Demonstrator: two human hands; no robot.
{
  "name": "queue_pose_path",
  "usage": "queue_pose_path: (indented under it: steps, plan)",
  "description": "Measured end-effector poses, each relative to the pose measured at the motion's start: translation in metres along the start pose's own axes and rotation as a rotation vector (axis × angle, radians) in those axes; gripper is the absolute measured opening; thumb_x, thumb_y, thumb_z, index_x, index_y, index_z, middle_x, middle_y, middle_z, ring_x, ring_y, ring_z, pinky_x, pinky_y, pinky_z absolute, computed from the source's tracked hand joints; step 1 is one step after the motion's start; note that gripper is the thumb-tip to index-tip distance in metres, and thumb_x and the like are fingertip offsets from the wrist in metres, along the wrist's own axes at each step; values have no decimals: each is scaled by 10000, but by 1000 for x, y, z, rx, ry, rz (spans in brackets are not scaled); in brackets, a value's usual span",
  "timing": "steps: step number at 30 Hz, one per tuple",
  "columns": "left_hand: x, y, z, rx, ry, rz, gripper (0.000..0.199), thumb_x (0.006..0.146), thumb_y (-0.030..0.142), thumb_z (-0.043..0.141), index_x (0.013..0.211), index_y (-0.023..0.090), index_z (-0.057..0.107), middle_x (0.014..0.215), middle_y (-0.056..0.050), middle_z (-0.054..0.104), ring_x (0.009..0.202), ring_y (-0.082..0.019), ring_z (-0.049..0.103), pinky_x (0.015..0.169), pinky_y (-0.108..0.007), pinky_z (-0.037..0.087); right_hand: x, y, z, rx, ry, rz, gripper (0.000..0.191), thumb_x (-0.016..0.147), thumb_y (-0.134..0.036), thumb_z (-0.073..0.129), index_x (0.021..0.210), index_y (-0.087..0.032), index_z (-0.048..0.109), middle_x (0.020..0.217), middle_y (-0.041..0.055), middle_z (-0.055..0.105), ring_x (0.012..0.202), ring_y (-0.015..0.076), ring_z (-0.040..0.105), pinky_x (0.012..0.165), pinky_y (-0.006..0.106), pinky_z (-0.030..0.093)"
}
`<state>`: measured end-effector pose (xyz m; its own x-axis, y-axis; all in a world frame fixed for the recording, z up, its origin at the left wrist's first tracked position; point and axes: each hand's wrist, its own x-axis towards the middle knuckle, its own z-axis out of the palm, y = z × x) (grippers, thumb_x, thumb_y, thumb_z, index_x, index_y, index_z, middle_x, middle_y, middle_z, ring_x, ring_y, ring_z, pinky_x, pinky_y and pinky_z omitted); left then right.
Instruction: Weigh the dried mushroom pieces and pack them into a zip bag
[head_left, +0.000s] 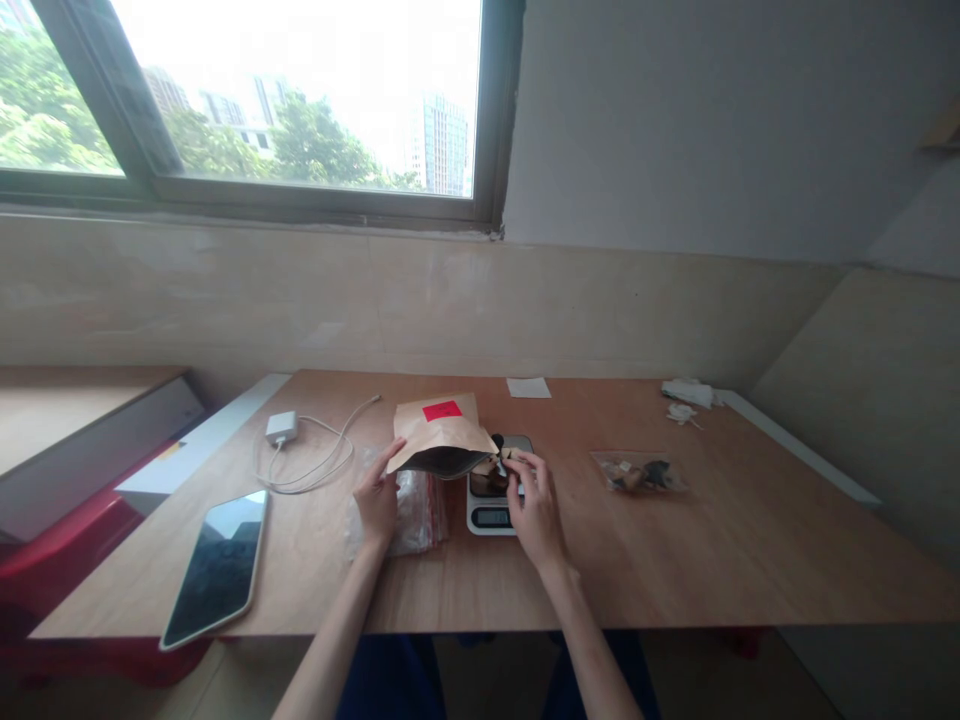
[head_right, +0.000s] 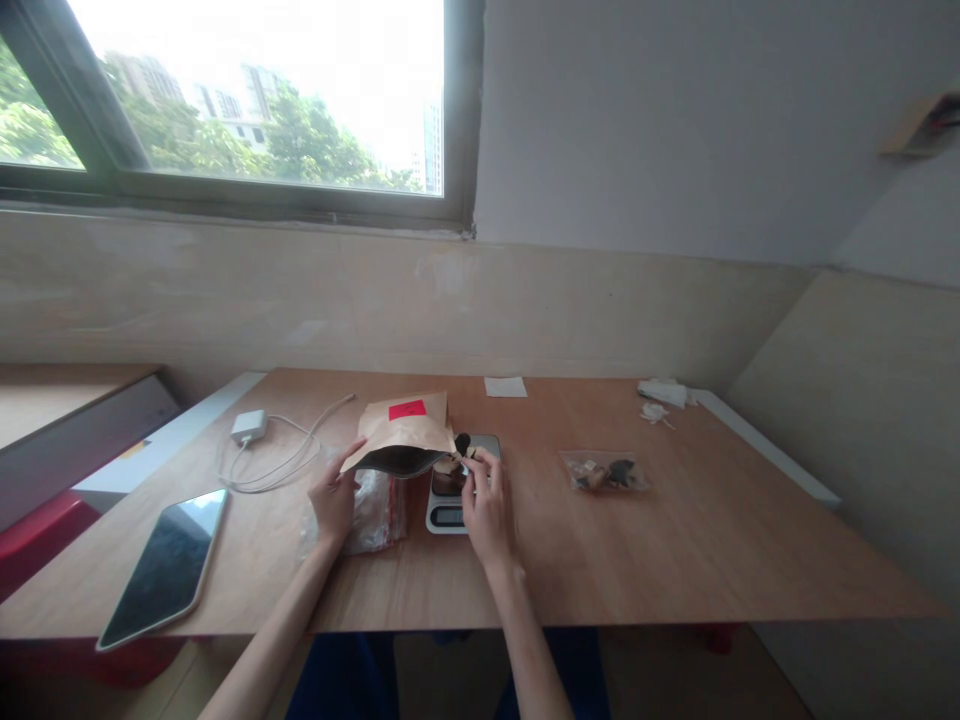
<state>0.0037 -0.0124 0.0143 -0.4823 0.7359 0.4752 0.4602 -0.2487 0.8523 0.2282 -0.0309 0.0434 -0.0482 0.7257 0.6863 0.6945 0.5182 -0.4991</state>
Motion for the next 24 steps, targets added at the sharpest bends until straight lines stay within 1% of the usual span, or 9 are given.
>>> queue_pose_path:
  steps: [2,4,7,10,13,15,19,21,24]
  plan:
    - [0,-1,0,-6,-5,2,440,706,113,396,1036,263,645,999,4,684,648,-94,614,532,-168,455,2,-17,-7,35,57,-16,255,862,-136,366,973,-189,590,1014,106,523,990,204,530,860,372,465]
    - [0,-2,0,-8,-10,11,450,701,108,395,1042,265,642,984,6,686,662,-97,618,532,-169,456,5,-35,-13,88,43,-78,260,856,-125,357,917,-202,597,935,82,539,942,193,541,836,356,473]
    - [0,-3,0,-4,-10,25,463,695,102,394,1052,266,639,987,6,686,698,-104,627,548,-172,465,13,-60,-15,146,-113,-205,297,836,-88,347,915,-201,609,895,60,575,905,173,558,821,321,479]
    - [0,-4,0,-12,-16,29,476,685,93,390,1054,265,638,1034,1,675,745,-116,634,556,-178,474,23,-74,-8,117,-286,-243,358,813,-42,339,1007,-170,610,997,67,611,964,161,563,858,283,471]
    - [0,-4,0,-33,-27,38,498,665,79,387,1056,261,634,1097,-2,652,789,-129,637,550,-184,478,33,-78,5,-21,-400,-194,402,806,-26,337,1113,-121,577,1091,101,615,1038,182,554,871,289,469]
    - [0,-4,0,-43,-29,40,507,654,73,381,1050,258,637,1112,-2,646,802,-131,638,548,-184,480,39,-78,14,-132,-473,-148,392,809,-33,341,1120,-87,573,1066,141,630,1002,214,582,815,310,489]
    - [0,-4,1,-48,-33,34,518,644,67,366,1040,256,642,1114,-1,646,841,-130,638,568,-182,486,53,-76,33,-230,-593,-62,318,819,-60,355,931,-65,652,854,182,681,767,250,653,655,327,500]
    - [0,-4,1,-42,-29,36,519,641,67,363,1037,252,641,1112,2,647,901,-139,632,593,-187,493,59,-75,44,-210,-598,-50,296,821,-71,383,914,-79,664,850,165,691,751,243,657,665,318,497]
    - [1,-4,1,-35,-28,46,513,635,65,365,1025,246,645,1105,7,650,972,-151,613,632,-194,498,68,-73,63,-166,-539,-74,293,830,-107,447,1068,-123,618,1023,114,671,901,221,631,800,309,476]
